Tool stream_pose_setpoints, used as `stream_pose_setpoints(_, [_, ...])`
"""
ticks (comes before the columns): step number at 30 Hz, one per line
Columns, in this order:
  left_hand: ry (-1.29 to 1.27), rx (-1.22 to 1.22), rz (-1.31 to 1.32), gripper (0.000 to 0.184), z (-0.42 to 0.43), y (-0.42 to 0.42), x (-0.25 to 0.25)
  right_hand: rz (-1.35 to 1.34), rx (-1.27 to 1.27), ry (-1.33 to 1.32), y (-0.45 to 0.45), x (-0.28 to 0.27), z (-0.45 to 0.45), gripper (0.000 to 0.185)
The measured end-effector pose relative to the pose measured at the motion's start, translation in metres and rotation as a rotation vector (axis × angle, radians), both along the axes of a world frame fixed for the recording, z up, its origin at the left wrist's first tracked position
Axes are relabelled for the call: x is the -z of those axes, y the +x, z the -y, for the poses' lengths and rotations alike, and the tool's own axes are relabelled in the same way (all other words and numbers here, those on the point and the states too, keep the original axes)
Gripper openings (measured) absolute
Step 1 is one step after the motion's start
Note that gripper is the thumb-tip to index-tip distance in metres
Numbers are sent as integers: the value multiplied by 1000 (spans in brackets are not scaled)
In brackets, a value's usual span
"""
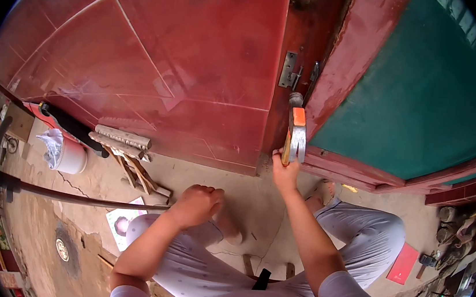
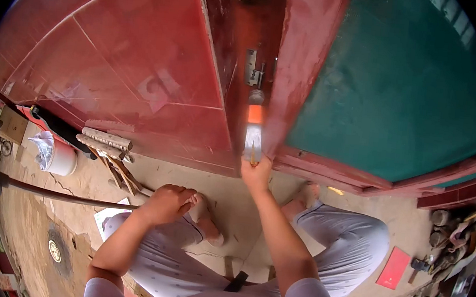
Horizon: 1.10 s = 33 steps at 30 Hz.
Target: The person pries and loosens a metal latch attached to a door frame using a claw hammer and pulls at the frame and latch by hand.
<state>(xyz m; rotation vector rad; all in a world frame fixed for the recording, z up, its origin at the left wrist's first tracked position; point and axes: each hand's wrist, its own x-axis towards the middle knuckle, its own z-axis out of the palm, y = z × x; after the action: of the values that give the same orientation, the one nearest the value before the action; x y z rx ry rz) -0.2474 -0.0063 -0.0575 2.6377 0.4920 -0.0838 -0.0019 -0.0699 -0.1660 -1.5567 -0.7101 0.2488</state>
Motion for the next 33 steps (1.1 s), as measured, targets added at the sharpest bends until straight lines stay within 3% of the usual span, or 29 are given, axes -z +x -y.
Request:
stream_pose_setpoints(2, [-31,-25,56,35,-1,4,-8,104,77,157,-8,-14,-5,14])
stream_pose_setpoints(6, [58,-48,4,42,-6,-1,-7,117,-46,45,-5,4,-13,14])
stream_pose_setpoints(10, [54,13,-12,45,-6,-3,-11,209,54,9,6,0,-40,17])
stream_pose_setpoints(14, [-4,-31,-53,51,-3,-8,-12,25,8,23,-9,7,-28,10])
stream_pose_setpoints(16, [-4,-35,-65,51,-6,-9,-14,-429,-63,284,-16,-6,-24,11])
stream_pose_setpoints(19, [9,-36,-64,52,-7,-9,-14,-58,-77,197,-17,-32,-26,11])
stream_pose_setpoints(21, [-3,-41,-68,52,-6,-10,-16,524,93,8,4,8,-44,5])
stream_pose_setpoints(24, [-5,-55,-77,53,-6,-9,-22,439,91,63,7,10,-53,10])
stream_pose_setpoints(26, [-8,-58,-73,53,-4,-9,-23,206,56,110,-7,-16,-39,11])
stream_pose_setpoints(29, [1,-50,-46,54,-6,-10,-21,-205,-66,214,-8,7,-29,21])
stream_pose_setpoints(32, [-7,-44,-47,55,-5,-9,-20,311,139,179,-2,3,-47,18])
stream_pose_setpoints(33, [-19,-46,-60,55,-4,-9,-21,245,107,75,0,2,-46,15])
